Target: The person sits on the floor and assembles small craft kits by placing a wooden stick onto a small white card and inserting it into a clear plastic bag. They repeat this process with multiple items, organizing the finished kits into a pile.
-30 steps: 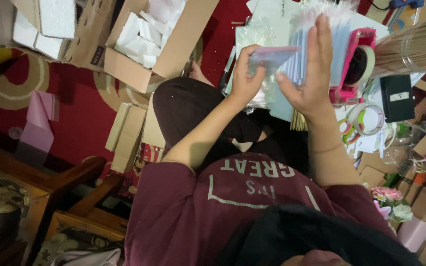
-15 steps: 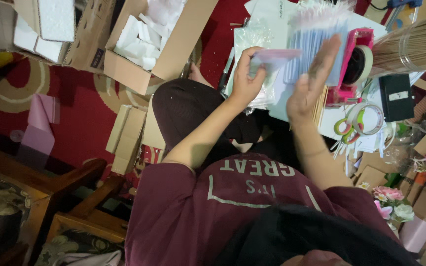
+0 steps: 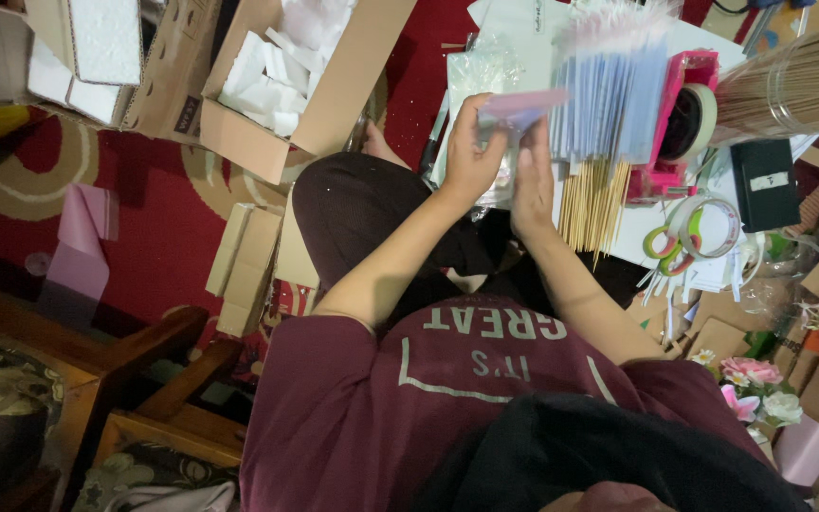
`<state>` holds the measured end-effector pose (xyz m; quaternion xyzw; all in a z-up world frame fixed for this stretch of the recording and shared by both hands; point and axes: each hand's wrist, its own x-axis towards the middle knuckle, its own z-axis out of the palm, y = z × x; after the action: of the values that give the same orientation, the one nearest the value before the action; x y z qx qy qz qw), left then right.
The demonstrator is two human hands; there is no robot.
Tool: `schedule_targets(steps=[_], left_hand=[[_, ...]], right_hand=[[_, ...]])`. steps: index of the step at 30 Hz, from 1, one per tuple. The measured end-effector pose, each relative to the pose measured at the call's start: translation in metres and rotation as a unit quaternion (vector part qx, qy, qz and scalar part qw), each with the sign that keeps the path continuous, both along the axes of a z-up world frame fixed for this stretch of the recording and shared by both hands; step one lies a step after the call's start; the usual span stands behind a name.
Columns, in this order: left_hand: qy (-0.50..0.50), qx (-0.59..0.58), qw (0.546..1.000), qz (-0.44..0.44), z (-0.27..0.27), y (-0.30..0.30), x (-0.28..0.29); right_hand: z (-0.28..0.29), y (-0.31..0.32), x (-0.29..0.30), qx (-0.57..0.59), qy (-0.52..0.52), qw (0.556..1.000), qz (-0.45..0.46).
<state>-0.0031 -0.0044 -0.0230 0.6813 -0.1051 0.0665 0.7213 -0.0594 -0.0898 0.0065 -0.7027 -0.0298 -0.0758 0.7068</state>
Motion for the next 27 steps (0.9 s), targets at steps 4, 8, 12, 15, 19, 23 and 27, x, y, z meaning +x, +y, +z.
schedule_targets(steps=[4, 8, 12, 15, 19, 23, 27], left_hand=[[-0.035, 0.004, 0.999, -0.009, 0.019, 0.0, -0.003], [-0.088, -0.018, 0.996, 0.011, 0.018, -0.001, -0.006], [0.007, -0.016, 0.999, 0.039, -0.014, -0.006, -0.003], [-0.042, 0.008, 0.998, 0.046, -0.002, -0.002, -0.005], [-0.035, -0.032, 0.998, 0.035, 0.005, -0.004, -0.002], [-0.044, -0.007, 0.999, 0.03, -0.001, -0.006, -0.006], [-0.054, -0.014, 0.993, 0.1, -0.024, -0.013, -0.003]], right_hand=[[-0.004, -0.006, 0.009, -0.006, -0.102, 0.995, 0.007], [-0.017, -0.009, 0.009, 0.041, -0.084, 0.996, 0.006], [-0.028, -0.01, 0.015, 0.006, -0.052, 0.999, -0.009], [-0.028, -0.01, 0.015, -0.001, -0.056, 0.998, -0.007], [-0.027, -0.01, 0.018, -0.052, -0.058, 0.996, -0.034], [-0.026, -0.01, 0.02, 0.005, -0.048, 0.999, -0.022], [-0.07, -0.021, 0.028, 0.016, -0.113, 0.993, -0.01]])
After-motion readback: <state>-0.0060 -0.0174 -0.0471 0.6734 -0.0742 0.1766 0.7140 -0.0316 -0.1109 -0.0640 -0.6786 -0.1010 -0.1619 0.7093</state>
